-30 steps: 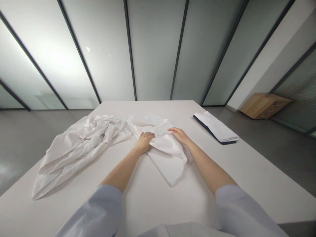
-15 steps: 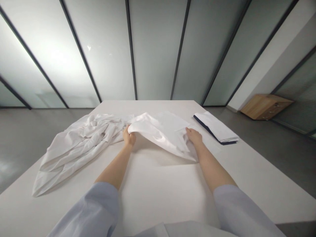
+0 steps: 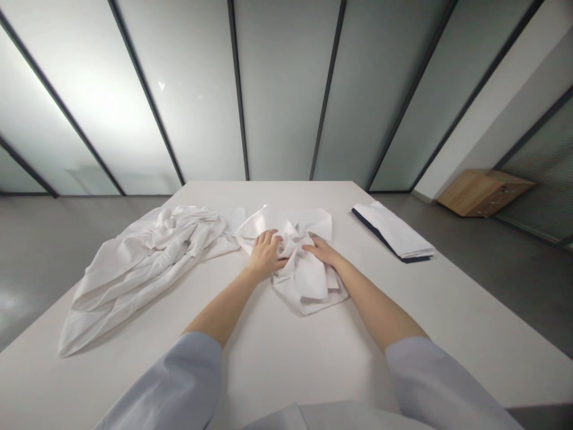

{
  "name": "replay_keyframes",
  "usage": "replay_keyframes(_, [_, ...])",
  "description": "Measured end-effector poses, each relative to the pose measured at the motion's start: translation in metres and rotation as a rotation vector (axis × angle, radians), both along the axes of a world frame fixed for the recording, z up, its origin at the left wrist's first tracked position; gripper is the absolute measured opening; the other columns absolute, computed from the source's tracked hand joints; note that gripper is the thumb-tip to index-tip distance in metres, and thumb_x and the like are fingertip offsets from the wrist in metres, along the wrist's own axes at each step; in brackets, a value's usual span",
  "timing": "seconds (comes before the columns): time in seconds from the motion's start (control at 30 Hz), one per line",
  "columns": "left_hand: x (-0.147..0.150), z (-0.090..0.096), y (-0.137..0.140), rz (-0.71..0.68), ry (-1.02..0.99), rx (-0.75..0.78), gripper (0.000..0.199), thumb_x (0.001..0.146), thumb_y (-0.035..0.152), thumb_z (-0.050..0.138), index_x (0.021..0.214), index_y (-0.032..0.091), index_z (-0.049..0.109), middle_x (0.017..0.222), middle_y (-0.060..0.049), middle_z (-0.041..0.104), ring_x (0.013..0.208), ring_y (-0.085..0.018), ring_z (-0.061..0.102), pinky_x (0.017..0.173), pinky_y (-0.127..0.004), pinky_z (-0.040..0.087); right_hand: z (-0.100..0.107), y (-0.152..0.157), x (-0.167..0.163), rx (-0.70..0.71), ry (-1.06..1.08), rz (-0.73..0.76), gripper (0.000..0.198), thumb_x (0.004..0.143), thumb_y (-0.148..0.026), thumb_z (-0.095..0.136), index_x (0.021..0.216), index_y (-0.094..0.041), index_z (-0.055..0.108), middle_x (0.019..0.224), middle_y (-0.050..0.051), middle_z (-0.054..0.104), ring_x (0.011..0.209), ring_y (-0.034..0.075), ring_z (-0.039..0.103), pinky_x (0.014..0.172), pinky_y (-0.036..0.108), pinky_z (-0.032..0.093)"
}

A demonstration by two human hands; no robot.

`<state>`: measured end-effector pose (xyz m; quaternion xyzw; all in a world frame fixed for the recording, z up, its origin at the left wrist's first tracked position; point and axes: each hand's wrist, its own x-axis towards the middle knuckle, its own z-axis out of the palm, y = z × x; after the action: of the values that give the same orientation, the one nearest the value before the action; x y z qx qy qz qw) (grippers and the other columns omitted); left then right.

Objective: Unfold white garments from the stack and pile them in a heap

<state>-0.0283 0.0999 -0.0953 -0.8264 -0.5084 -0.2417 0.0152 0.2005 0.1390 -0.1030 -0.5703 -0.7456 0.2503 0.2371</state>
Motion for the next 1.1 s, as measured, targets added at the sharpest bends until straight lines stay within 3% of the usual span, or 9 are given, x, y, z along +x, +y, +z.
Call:
replay_keyframes(0.07, [0.001,0.002,-0.003,-0.068,0.012,0.019,0.08,0.07,0.055,0.069,0.138,0.022,0.042,0.153,-0.014,0.026,0.14,-0.035,0.022,0.11,-0.05,0.026,0.002,-0.01,-0.013,-0.143,0.209,0.165,0.03,0.08,-0.034,0.05,0.095,-0.021,0.072,0.095,0.003,0.073,0.085,0.021,0.066,0.077,0.032,0.052])
replay_keyframes(0.13, [0.001,0.002,-0.003,-0.156,0.047,-0.046,0.088,0.071,0.056,0.069,0.145,0.024,0.033,0.156,-0.014,0.018,0.142,-0.036,0.017,0.11,-0.052,0.025,0.004,-0.017,-0.024,-0.256,0.362,0.254,0.025,0.076,-0.031,0.049,0.082,-0.019,0.07,0.078,0.002,0.072,0.068,0.019,0.063,0.065,0.03,0.051])
replay_keyframes(0.27, [0.003,0.001,0.003,-0.245,0.058,-0.138,0.079,0.07,0.05,0.07,0.139,0.023,0.042,0.144,-0.013,0.043,0.13,-0.031,0.04,0.106,-0.047,0.033,0.006,-0.019,-0.036,-0.178,0.512,0.259,0.022,0.073,-0.03,0.046,0.064,-0.019,0.063,0.065,0.001,0.067,0.065,0.018,0.059,0.066,0.029,0.048])
replay_keyframes(0.37, [0.004,0.0,0.007,-0.216,0.067,-0.143,0.054,0.072,0.047,0.069,0.118,0.02,0.059,0.117,-0.011,0.062,0.111,-0.028,0.054,0.098,-0.04,0.041,0.007,-0.015,-0.029,-0.01,0.571,0.078,0.029,0.075,-0.037,0.045,0.057,-0.02,0.059,0.062,0.002,0.065,0.069,0.02,0.059,0.069,0.031,0.047])
replay_keyframes(0.57, [0.002,0.007,0.004,-0.106,0.072,-0.116,0.019,0.076,0.029,0.063,0.092,0.019,0.065,0.097,-0.01,0.063,0.099,-0.026,0.054,0.089,-0.036,0.045,-0.001,-0.003,0.022,0.273,0.528,-0.518,0.023,0.069,-0.036,0.045,0.054,-0.022,0.054,0.057,0.003,0.06,0.065,0.02,0.056,0.065,0.03,0.044])
replay_keyframes(0.67, [-0.005,0.031,-0.002,-0.023,0.032,-0.014,0.018,0.073,0.022,0.061,0.091,0.021,0.064,0.097,-0.009,0.061,0.099,-0.027,0.052,0.087,-0.037,0.046,-0.009,0.004,0.035,0.265,0.57,-0.644,0.022,0.069,-0.035,0.042,0.051,-0.023,0.049,0.053,0.001,0.056,0.061,0.019,0.053,0.06,0.028,0.041])
replay_keyframes(0.9, [-0.067,0.132,-0.017,0.263,-0.1,0.34,0.017,0.074,0.028,0.062,0.089,0.019,0.06,0.097,-0.009,0.057,0.1,-0.028,0.051,0.089,-0.04,0.043,-0.015,0.007,0.025,0.275,0.498,-0.526,0.024,0.069,-0.033,0.045,0.047,-0.023,0.048,0.044,-0.002,0.048,0.05,0.015,0.046,0.052,0.027,0.034])
replay_keyframes(1.0, [-0.116,0.167,-0.012,0.479,-0.061,0.313,0.023,0.075,0.035,0.063,0.089,0.017,0.06,0.094,-0.008,0.058,0.098,-0.028,0.052,0.091,-0.042,0.041,-0.014,0.005,0.025,0.254,0.471,-0.537,0.025,0.07,-0.032,0.044,0.047,-0.023,0.05,0.044,-0.001,0.05,0.049,0.016,0.047,0.051,0.027,0.033])
replay_keyframes(1.1, [-0.162,0.174,0.0,0.691,0.01,0.216,0.035,0.076,0.036,0.063,0.101,0.012,0.06,0.098,-0.009,0.061,0.101,-0.027,0.054,0.095,-0.044,0.04,-0.014,0.005,0.024,0.234,0.43,-0.527,0.023,0.069,-0.031,0.045,0.049,-0.022,0.05,0.047,0.0,0.054,0.049,0.016,0.048,0.05,0.027,0.032])
